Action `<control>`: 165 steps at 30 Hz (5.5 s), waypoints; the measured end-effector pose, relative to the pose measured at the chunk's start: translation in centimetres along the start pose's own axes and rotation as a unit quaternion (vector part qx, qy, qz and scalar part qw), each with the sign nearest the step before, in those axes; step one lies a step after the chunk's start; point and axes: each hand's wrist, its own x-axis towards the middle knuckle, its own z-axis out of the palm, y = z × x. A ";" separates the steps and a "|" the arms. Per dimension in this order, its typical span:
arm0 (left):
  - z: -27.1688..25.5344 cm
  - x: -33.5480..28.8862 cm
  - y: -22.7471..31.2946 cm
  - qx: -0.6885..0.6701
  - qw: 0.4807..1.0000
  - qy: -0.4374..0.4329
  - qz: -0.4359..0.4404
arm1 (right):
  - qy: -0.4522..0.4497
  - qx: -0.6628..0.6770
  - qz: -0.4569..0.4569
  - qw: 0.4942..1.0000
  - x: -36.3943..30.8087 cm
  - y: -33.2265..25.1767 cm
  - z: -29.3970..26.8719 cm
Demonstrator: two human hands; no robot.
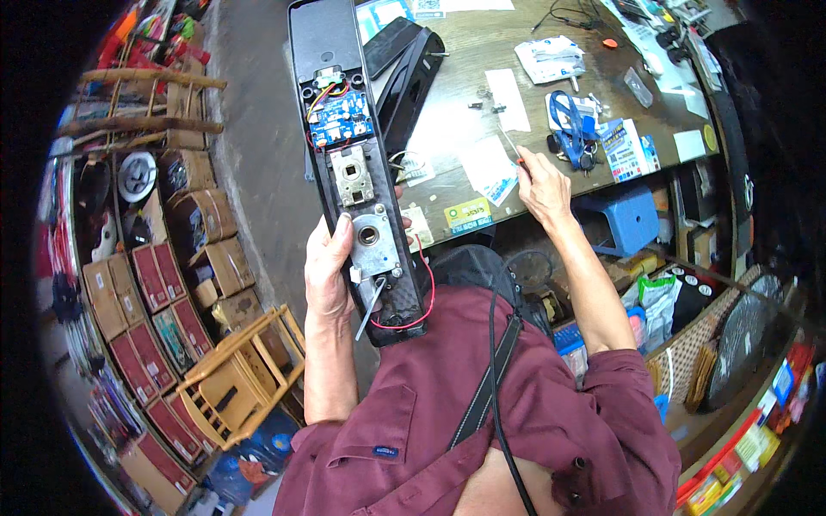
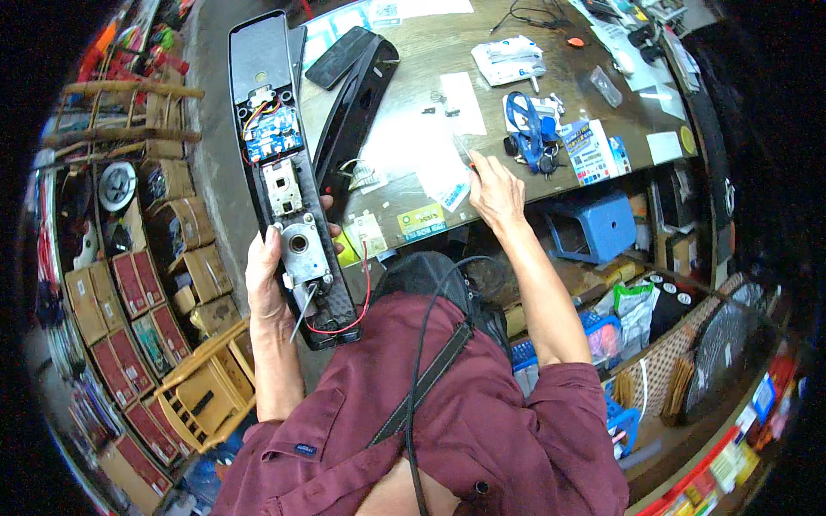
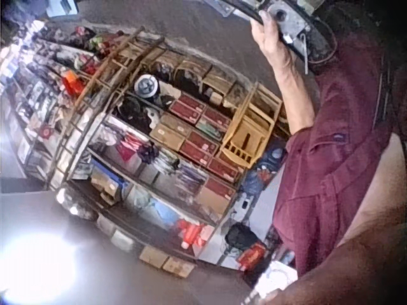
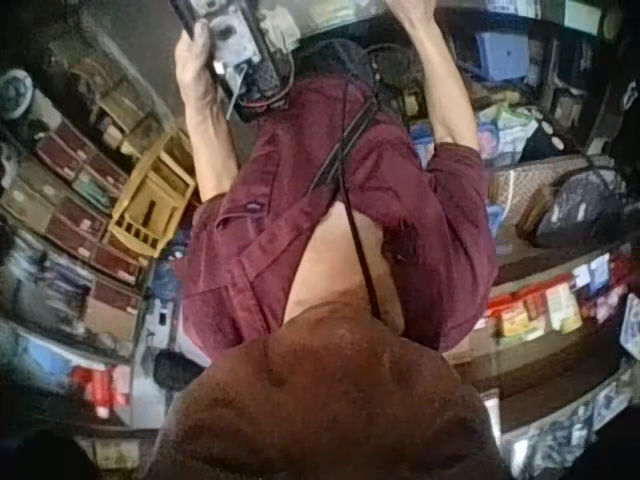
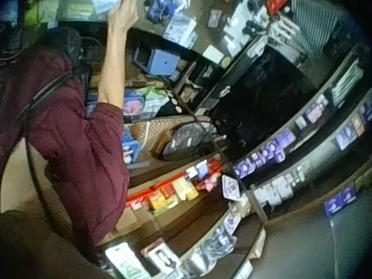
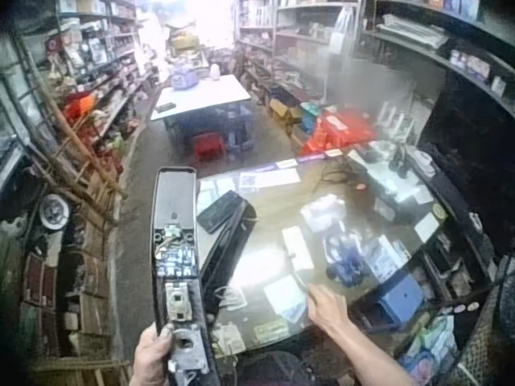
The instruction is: The person sits on the floor and uses a screwdriver to remove screws from a disassembled electronic device. They then reach for small parts from a shelf and continue adjusting internal components with the screwdriver.
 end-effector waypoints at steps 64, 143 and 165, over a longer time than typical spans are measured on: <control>2.0 28.0 -15.6 0.583 0.793 0.057 0.166 | -0.022 0.440 0.290 0.850 5.3 -4.0 -8.0; -0.2 19.6 -17.2 0.467 0.875 0.127 0.020 | -0.025 0.115 0.228 0.967 7.5 -0.1 -1.6; 0.1 17.2 -18.1 0.437 0.894 0.093 0.017 | -0.004 0.106 0.239 0.965 6.9 -1.6 -2.6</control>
